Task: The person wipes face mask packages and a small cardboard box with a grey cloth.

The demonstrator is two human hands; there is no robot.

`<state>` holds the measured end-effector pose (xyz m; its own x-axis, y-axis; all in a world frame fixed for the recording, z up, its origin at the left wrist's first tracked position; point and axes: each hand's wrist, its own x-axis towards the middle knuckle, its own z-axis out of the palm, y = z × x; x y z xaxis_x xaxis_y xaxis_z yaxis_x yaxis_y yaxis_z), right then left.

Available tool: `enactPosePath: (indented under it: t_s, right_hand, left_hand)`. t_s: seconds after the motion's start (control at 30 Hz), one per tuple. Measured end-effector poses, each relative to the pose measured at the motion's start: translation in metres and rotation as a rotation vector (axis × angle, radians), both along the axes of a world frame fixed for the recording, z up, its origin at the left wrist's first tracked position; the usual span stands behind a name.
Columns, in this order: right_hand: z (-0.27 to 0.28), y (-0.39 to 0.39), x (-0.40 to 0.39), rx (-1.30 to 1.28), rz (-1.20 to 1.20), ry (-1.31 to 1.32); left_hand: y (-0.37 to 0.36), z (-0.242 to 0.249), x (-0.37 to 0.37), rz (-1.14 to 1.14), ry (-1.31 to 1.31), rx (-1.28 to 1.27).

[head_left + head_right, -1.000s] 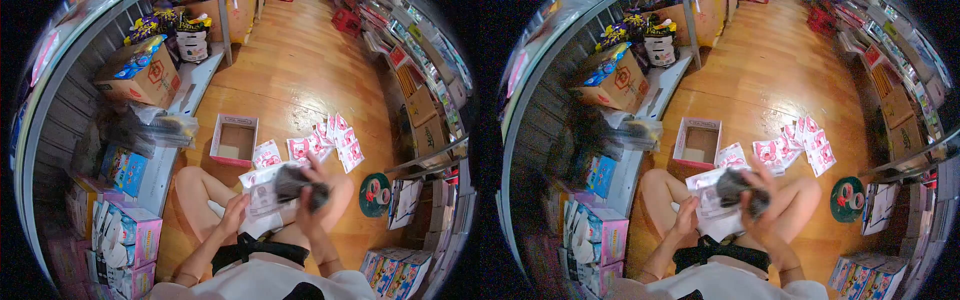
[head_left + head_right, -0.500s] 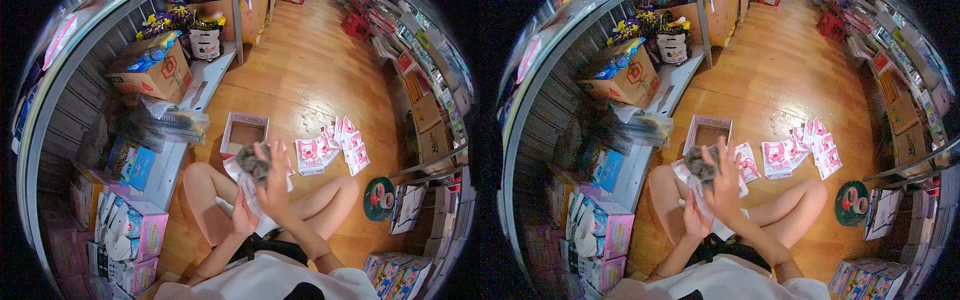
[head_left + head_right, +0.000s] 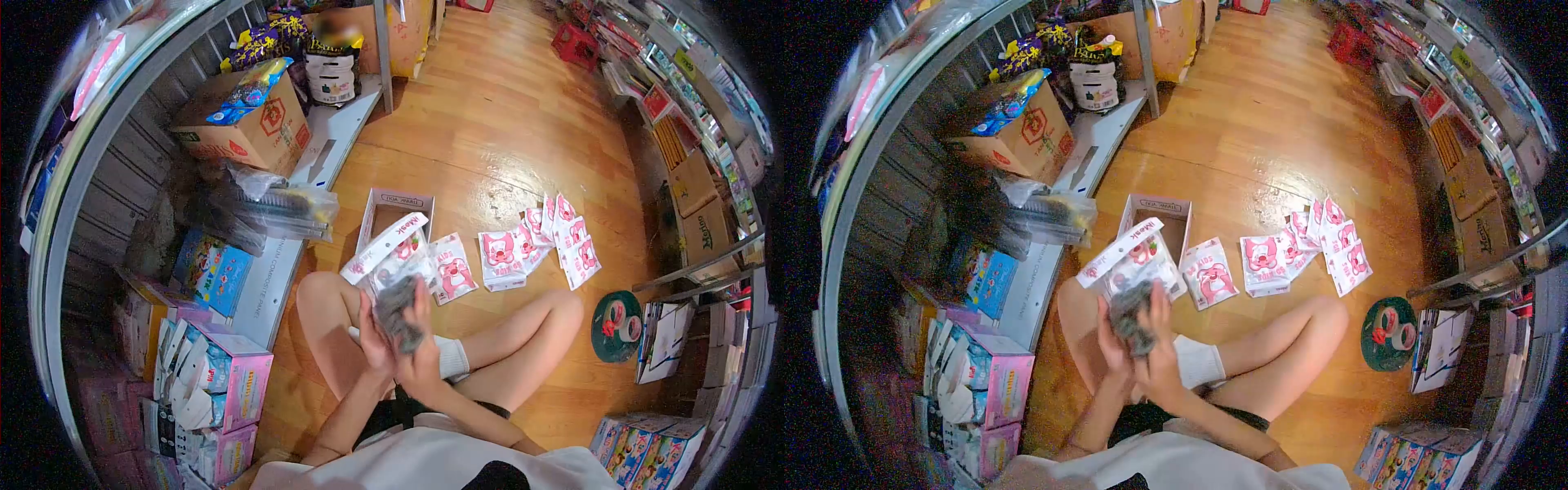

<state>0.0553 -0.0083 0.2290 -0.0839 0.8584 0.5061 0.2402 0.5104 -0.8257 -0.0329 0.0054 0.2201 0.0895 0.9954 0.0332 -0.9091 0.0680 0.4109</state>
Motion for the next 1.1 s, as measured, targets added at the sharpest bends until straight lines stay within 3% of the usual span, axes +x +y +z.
enactPosePath:
  t_s: [0.03, 0.13, 0.2, 0.27, 0.33, 0.43, 0.47, 0.5, 0.57, 0.6, 0.7, 0.73, 0.77, 0.8, 0.9, 0.93, 0.97, 1.03, 1.07, 1.1]
  right_hand:
    - [0.006, -0.005, -0.001, 0.068, 0.015, -0.108]
    - [-0.008, 0.027, 0.010, -0.058, -0.077, 0.100]
    - [-0.013, 0.045, 0.033, -0.344, -0.018, 0.120]
    - [-0.015, 0.036, 0.029, -0.405, -0.002, 0.183]
    - [-0.018, 0.006, 0.011, -0.162, 0.008, 0.114]
    - [-0.016, -0.006, 0.002, -0.099, -0.028, 0.123]
    - [-0.017, 0.003, 0.004, -0.170, -0.047, 0.179]
    - [-0.017, 0.019, 0.009, -0.242, -0.067, 0.237]
    - [-0.021, 0.055, 0.027, -0.496, -0.074, 0.346]
    - [-0.019, 0.061, 0.032, -0.496, -0.031, 0.356]
    - [-0.010, 0.037, 0.019, -0.371, -0.034, 0.192]
    - [-0.008, 0.016, 0.017, -0.310, 0.041, 0.136]
    - [0.003, 0.004, 0.012, -0.269, 0.127, 0.167]
    - [0.010, -0.003, 0.005, -0.252, 0.130, 0.165]
    - [0.008, 0.014, 0.005, -0.205, 0.050, 0.205]
    - [0.009, 0.028, 0.007, -0.189, 0.007, 0.228]
    - [0.014, 0.043, 0.015, -0.413, 0.027, 0.339]
    - [0.022, 0.064, 0.031, -0.859, 0.069, 0.556]
    - [0.011, 0.059, 0.029, -0.769, 0.080, 0.489]
    - [0.012, 0.045, 0.021, -0.465, 0.056, 0.282]
  left_hand:
    - [0.002, -0.006, -0.008, -0.113, -0.076, 0.108]
    - [-0.002, 0.016, 0.021, 0.123, 0.024, -0.214]
    - [-0.010, 0.010, 0.032, 0.161, 0.082, -0.231]
    - [-0.007, 0.009, 0.033, 0.165, 0.143, -0.206]
    - [-0.003, 0.011, 0.024, 0.153, 0.213, -0.169]
    - [-0.003, 0.008, 0.018, 0.075, 0.234, -0.319]
    - [-0.007, 0.012, 0.024, 0.135, 0.379, -0.258]
    - [-0.007, -0.004, 0.030, 0.124, 0.167, -0.205]
    - [-0.019, -0.003, 0.039, 0.145, 0.174, -0.219]
    - [-0.025, -0.009, 0.043, 0.149, 0.160, -0.253]
    - [-0.032, -0.013, 0.044, 0.181, 0.289, -0.155]
    - [-0.030, -0.010, 0.042, 0.252, 0.454, -0.218]
    - [-0.025, 0.011, 0.035, 0.231, 0.447, -0.185]
    - [-0.030, -0.044, 0.025, 0.192, 0.739, -0.127]
    - [-0.035, -0.051, 0.032, 0.134, 0.830, -0.135]
    - [-0.035, -0.028, 0.042, 0.150, 0.532, -0.215]
    - [-0.035, -0.017, 0.048, 0.164, 0.231, -0.288]
    - [-0.045, -0.014, 0.050, 0.149, 0.312, -0.198]
    - [-0.046, -0.010, 0.050, 0.145, 0.332, -0.200]
    - [-0.046, -0.009, 0.050, 0.146, 0.351, -0.203]
